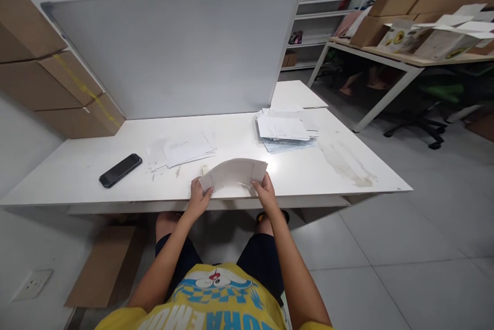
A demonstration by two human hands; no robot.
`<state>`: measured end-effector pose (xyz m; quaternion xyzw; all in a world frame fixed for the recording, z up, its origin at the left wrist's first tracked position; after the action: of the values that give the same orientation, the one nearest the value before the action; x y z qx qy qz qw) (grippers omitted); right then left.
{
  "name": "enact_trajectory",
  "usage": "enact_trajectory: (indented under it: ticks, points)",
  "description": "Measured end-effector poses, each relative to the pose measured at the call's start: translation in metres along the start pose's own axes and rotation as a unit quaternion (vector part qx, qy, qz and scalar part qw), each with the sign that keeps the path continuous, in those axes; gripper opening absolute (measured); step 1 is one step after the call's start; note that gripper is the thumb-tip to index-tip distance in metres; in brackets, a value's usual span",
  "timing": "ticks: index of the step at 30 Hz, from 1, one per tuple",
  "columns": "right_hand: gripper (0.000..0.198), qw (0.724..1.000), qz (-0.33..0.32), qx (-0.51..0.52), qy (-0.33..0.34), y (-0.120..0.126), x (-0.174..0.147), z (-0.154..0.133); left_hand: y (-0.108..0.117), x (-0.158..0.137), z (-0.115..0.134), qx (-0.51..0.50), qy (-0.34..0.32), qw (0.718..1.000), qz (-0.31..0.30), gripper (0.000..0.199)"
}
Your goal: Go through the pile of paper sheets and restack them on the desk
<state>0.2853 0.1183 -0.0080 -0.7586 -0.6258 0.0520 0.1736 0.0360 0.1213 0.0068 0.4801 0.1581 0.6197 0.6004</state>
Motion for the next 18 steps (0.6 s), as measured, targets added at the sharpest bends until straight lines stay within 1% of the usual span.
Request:
enact_trajectory:
  ticks: [4,7,9,11,13,15,18]
  points:
    - [0.064,0.998,0.002,-0.028,0.062,-0.002,-0.004,0.000,0.000,0.000,0.000,-0.004,-0.027,0.999,-0.017,0.036]
    - [0.069,0.997,-0.005,-0.047,0.068,-0.009,-0.010,-0.004,0.001,0.001,0.003,-0.009,-0.026,0.999,-0.037,0.040]
    - [0.069,0.996,-0.018,-0.063,0.066,-0.016,-0.015,-0.008,0.004,0.000,0.006,-0.027,-0.004,0.999,-0.033,0.044]
    - [0.066,0.995,-0.023,-0.078,0.057,-0.020,-0.022,-0.012,0.009,-0.006,0.007,-0.069,0.038,0.997,-0.009,0.044]
    - [0.063,0.996,-0.029,-0.084,0.026,-0.023,-0.031,-0.011,0.016,-0.019,0.004,-0.139,0.102,0.985,0.020,0.039]
    - [0.062,0.995,-0.043,-0.085,-0.014,-0.023,-0.044,-0.007,0.020,-0.041,-0.003,-0.230,0.178,0.956,0.030,0.035]
    - [0.066,0.992,-0.071,-0.081,-0.069,-0.016,-0.067,0.004,0.014,-0.083,-0.015,-0.339,0.275,0.900,-0.006,0.039]
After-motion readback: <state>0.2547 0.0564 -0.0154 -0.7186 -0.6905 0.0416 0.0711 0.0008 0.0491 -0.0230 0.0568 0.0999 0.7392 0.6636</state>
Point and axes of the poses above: each hand's wrist, its own x-axis towards the middle knuckle, its own y-axis out of the back of the hand, z = x × y, the point moved 4 cm from there along x, towards the middle knuckle, and after that the axes turned 15 degrees about x, right-handed, at the moved point
